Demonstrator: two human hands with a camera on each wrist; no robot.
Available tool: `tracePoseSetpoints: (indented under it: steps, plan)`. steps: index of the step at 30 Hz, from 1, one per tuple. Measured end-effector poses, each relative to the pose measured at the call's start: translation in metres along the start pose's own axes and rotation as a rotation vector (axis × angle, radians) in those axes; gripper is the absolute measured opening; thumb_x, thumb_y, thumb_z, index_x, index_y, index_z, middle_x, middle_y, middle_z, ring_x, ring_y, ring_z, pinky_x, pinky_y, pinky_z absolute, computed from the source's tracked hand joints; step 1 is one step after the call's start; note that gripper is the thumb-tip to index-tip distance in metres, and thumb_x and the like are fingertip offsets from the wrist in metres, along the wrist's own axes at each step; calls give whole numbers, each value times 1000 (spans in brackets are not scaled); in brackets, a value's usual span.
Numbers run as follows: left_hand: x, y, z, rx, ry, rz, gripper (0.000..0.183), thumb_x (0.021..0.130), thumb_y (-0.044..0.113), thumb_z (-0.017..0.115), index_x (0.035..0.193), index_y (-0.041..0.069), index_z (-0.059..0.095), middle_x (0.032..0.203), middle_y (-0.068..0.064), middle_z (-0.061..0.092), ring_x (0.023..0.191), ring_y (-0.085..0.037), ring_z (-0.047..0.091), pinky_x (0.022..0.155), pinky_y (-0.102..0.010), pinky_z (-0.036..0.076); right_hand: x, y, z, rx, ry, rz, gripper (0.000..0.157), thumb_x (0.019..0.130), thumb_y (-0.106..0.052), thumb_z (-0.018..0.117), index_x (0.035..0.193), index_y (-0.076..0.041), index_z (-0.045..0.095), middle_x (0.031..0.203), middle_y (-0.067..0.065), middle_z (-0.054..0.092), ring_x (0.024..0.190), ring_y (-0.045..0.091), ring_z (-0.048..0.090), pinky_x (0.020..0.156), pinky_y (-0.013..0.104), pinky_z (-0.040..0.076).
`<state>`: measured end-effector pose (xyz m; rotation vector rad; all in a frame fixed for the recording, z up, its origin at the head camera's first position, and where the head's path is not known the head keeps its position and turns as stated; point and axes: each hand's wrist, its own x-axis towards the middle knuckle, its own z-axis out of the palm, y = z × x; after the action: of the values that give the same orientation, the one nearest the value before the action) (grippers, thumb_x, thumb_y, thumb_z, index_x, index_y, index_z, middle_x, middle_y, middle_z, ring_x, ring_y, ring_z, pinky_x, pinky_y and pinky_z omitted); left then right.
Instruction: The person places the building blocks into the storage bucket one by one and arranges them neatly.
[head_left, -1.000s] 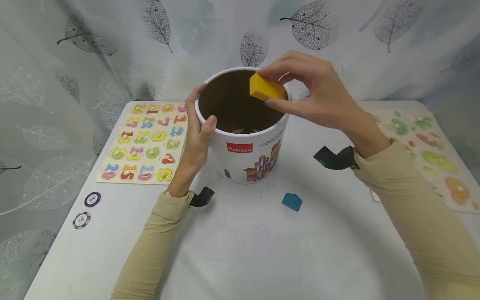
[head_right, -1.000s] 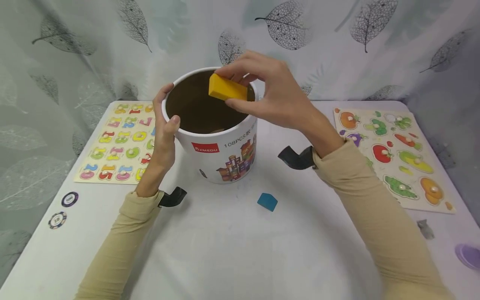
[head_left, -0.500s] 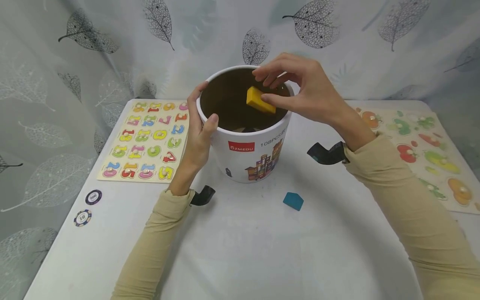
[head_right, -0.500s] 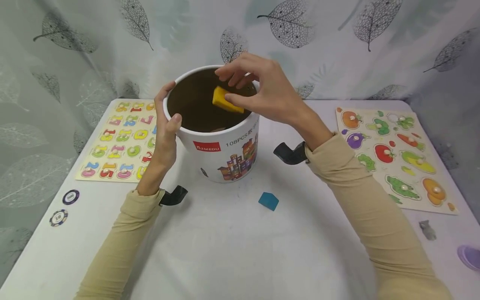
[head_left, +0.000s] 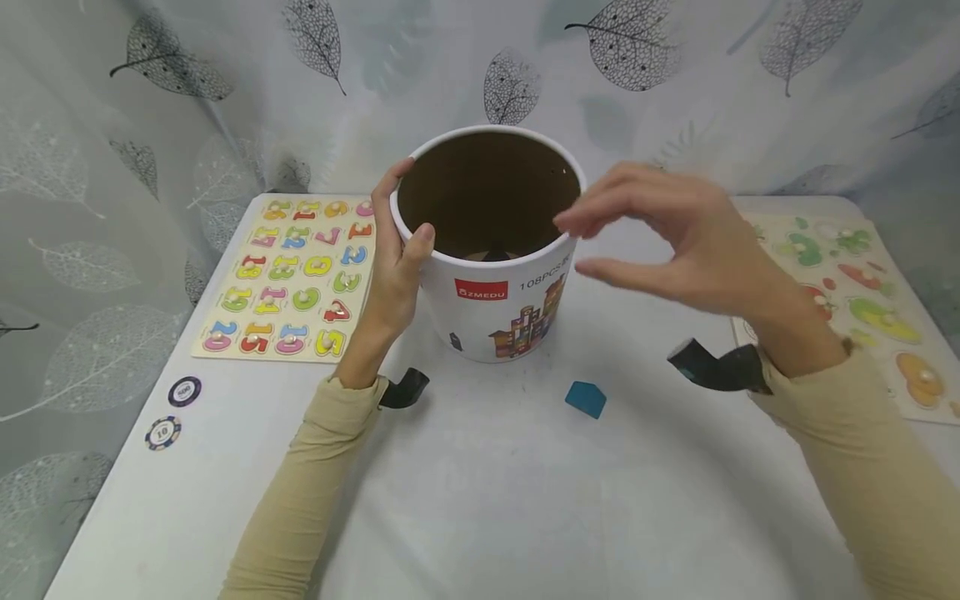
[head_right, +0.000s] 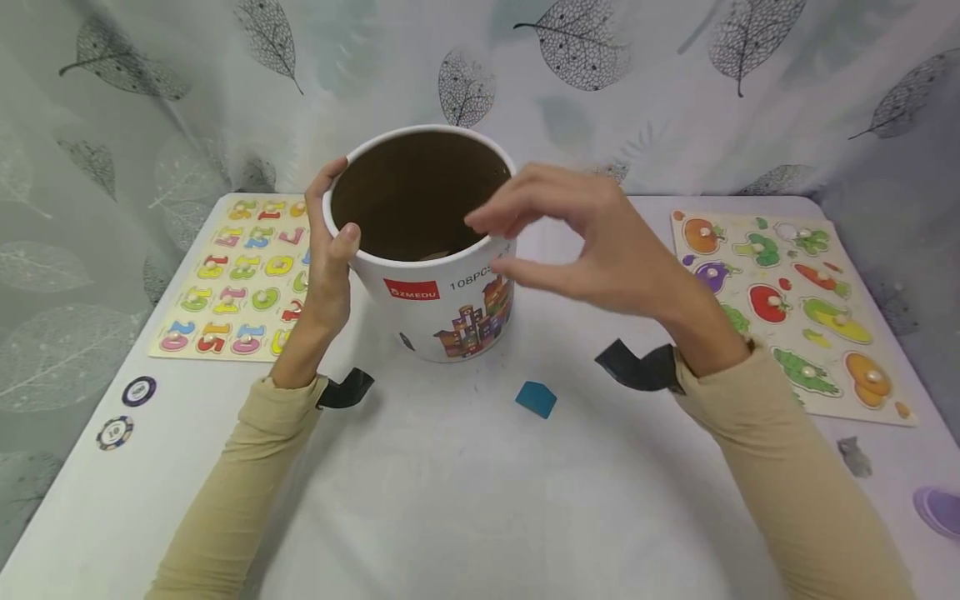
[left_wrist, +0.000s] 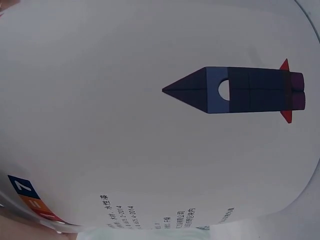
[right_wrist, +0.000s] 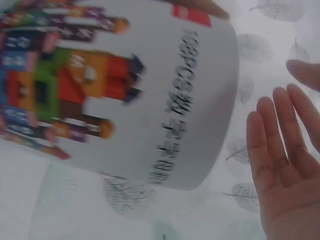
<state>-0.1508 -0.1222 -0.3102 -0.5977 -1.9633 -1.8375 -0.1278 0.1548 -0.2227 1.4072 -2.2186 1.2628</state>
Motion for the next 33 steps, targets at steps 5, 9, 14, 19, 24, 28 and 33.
tracePoseSetpoints:
  steps: [5,9,14,19,24,28,33]
  plan:
    - [2,2,-1,-9,11,5,104,76,77,56,150,13,21,148,-13,38,132,-31,41,107,-57,39,-46,9,20,16,-143,79,49,69,3,84,113,-15,71,108,-6,67,100,6,61,87,16,48]
    - [3,3,-2,-18,4,13,103,77,76,56,150,13,21,148,-12,38,132,-30,41,107,-58,39,-85,25,45,-62,-257,232,44,73,-11,85,112,-23,70,109,-13,64,103,3,60,88,21,52]
    - [4,4,-2,-16,9,17,103,76,76,56,150,14,21,148,-12,38,132,-31,41,107,-58,39,-118,38,66,-194,-376,389,35,74,-22,85,106,-22,71,110,-13,61,105,5,57,92,32,54]
    - [3,5,-3,8,12,-1,104,75,78,55,151,15,22,149,-13,37,133,-33,39,107,-58,38,-131,43,73,-245,-395,417,31,74,-22,85,102,-26,72,110,-14,60,104,5,54,91,33,54]
    - [-4,5,-3,28,15,-32,105,74,80,55,150,17,22,149,-11,37,133,-30,39,106,-59,38,-136,43,79,-239,-427,423,29,77,-21,82,103,-26,71,111,-13,60,105,7,54,91,32,55]
    - [-8,3,-2,24,7,-41,104,75,78,56,151,17,21,149,-10,36,133,-30,39,106,-60,38,-139,42,81,-235,-437,430,28,78,-12,79,103,-22,71,109,-11,60,103,8,56,91,32,55]
    - [-5,3,0,7,-4,-27,103,76,77,56,151,17,21,150,-10,36,134,-31,39,107,-61,38,-136,43,72,-231,-447,414,28,79,-12,78,105,-19,71,108,-11,62,100,6,59,90,30,55]
